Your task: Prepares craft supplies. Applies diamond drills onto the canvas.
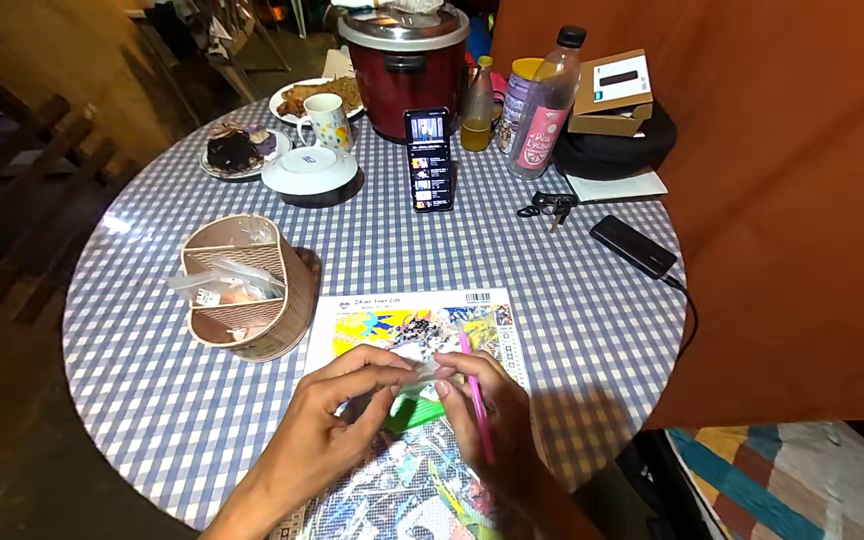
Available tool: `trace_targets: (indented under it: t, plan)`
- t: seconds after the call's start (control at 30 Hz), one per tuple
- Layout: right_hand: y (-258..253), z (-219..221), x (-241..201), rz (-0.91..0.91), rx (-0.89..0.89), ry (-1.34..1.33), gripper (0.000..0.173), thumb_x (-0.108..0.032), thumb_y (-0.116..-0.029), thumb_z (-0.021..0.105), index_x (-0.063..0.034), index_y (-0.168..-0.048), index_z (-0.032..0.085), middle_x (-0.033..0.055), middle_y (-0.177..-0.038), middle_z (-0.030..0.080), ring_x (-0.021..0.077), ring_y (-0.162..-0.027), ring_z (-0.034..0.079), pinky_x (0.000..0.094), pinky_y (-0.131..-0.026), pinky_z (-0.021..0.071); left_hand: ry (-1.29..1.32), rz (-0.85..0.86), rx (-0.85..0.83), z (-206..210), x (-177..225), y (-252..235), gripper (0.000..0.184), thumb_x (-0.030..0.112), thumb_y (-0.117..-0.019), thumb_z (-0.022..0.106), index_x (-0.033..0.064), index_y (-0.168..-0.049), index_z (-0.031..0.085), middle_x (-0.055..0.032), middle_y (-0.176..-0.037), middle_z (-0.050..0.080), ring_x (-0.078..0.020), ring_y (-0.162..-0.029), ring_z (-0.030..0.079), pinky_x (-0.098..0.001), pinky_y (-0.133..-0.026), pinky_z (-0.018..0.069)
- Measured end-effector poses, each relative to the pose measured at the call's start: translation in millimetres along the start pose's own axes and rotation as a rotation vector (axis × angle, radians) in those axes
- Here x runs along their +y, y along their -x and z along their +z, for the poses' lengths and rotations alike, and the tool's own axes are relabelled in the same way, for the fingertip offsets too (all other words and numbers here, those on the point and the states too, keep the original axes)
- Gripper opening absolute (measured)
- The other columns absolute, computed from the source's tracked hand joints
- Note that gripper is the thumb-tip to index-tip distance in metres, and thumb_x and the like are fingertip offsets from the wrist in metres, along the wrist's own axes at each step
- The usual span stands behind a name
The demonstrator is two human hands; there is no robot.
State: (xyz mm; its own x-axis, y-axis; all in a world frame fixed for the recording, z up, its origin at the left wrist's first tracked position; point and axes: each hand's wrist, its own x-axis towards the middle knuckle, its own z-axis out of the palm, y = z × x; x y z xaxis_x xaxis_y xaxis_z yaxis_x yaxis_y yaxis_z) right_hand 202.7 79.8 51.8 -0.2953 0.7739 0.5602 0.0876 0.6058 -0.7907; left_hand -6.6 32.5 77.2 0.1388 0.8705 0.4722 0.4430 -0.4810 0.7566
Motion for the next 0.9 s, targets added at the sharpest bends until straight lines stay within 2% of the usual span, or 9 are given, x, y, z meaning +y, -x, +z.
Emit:
trace_targets:
  t: [0.17,0.27,0.37,0.43,0.53,0.63,0.7,0.8,0.9]
  plan:
    - [2.1,5.7,-3.5,0.018,0.07,0.009,0.019,-0.008,-0.0938,0.067,0.0005,-0.11,0.073,0.0051,-0.097,0.072,0.0033,-0.083,0.068,0.0164,-0.071,0.0582,-0.01,0.016,0.038,5.6,0.9,2.5,0.019,0.027,-0.0942,0.075,0.0097,-0.101,0.078,-0.0045,-0.124,0.07,-0.0056,-0.096,0.069,-0.0192,-0.08,0.059]
    - [1.0,5.9,-5.7,0.029,0.056,-0.012,0.019,-0.008,-0.0945,0.066,0.0011,-0.11,0.072,0.0054,-0.098,0.072,0.0043,-0.086,0.068,0.0176,-0.073,0.0584,-0.041,0.028,0.006,7.3,-1.4,1.3,0.016,0.02,-0.0993,0.066,0.0064,-0.1,0.074,-0.0052,-0.122,0.07,-0.0047,-0.096,0.068,-0.0183,-0.079,0.0578]
    - [-4.0,-1.0,-9.7,0.119,-0.028,-0.048,0.019,-0.014,-0.0977,0.062,-0.0026,-0.105,0.075,0.0023,-0.094,0.073,0.0028,-0.082,0.067,0.0184,-0.072,0.0568,-0.134,0.095,-0.067,4.0,-0.2,-0.4,0.021,0.02,-0.1049,0.056,0.0053,-0.105,0.071,-0.0065,-0.124,0.069,-0.0102,-0.115,0.064,-0.024,-0.097,0.0542]
    - [-8.1,-6.5,-12.5,0.171,-0.093,-0.027,0.018,-0.02,-0.0982,0.062,-0.0096,-0.098,0.076,-0.0037,-0.088,0.072,0.0002,-0.077,0.065,0.0193,-0.067,0.0533,-0.247,0.15,-0.082,2.4,1.6,-1.6,0.021,0.019,-0.1056,0.054,0.0064,-0.107,0.071,-0.0072,-0.122,0.067,-0.0118,-0.118,0.062,-0.0239,-0.101,0.051]
    - [-11.7,-10.9,-18.7,0.189,-0.162,0.119,0.019,-0.026,-0.0954,0.06,-0.0166,-0.092,0.076,-0.0076,-0.083,0.07,0.0006,-0.075,0.063,0.0239,-0.065,0.0506,-0.412,0.257,-0.088,1.2,2.5,-3.2,0.016,0.015,-0.1044,0.053,0.0092,-0.109,0.067,-0.0091,-0.117,0.065,-0.0151,-0.11,0.062,-0.023,-0.095,0.0508]
    - [-13.3,-8.9,-21.4,0.174,-0.155,0.242,0.018,-0.026,-0.0938,0.058,-0.0163,-0.088,0.073,-0.0061,-0.076,0.065,0.003,-0.067,0.059,0.0252,-0.059,0.0466,-0.564,0.351,-0.057,1.0,1.6,-2.5,0.015,0.016,-0.1036,0.054,0.015,-0.114,0.065,-0.0091,-0.106,0.061,-0.0205,-0.099,0.058,-0.0295,-0.085,0.0475]
    - [-13.0,-5.9,-22.6,0.16,-0.139,0.327,0.019,-0.026,-0.0949,0.058,-0.0157,-0.089,0.072,-0.0045,-0.077,0.066,0.0056,-0.071,0.062,0.0264,-0.063,0.0492,-0.624,0.397,-0.043,-0.2,1.3,-1.2,0.015,0.016,-0.1048,0.053,0.0162,-0.115,0.064,-0.0089,-0.105,0.06,-0.0222,-0.096,0.057,-0.0323,-0.083,0.0451]
    - [-11.0,1.8,-24.6,0.127,-0.075,0.441,0.018,-0.026,-0.0951,0.058,-0.0152,-0.09,0.072,-0.0032,-0.079,0.065,0.0079,-0.075,0.062,0.0252,-0.067,0.05,-0.657,0.409,-0.053,-1.3,2.6,0.0,0.015,0.019,-0.1051,0.051,0.0173,-0.113,0.064,-0.0079,-0.106,0.061,-0.0221,-0.093,0.057,-0.0338,-0.08,0.0425]
    - [-11.0,8.8,-26.2,0.09,0.021,0.52,0.017,-0.024,-0.0928,0.059,-0.0144,-0.088,0.072,-0.0021,-0.078,0.064,0.0087,-0.074,0.062,0.0231,-0.063,0.05,-0.632,0.363,-0.108,-1.9,6.4,-0.9,0.02,0.027,-0.1051,0.047,0.0176,-0.107,0.065,-0.0064,-0.108,0.062,-0.0212,-0.094,0.056,-0.0343,-0.08,0.0411]
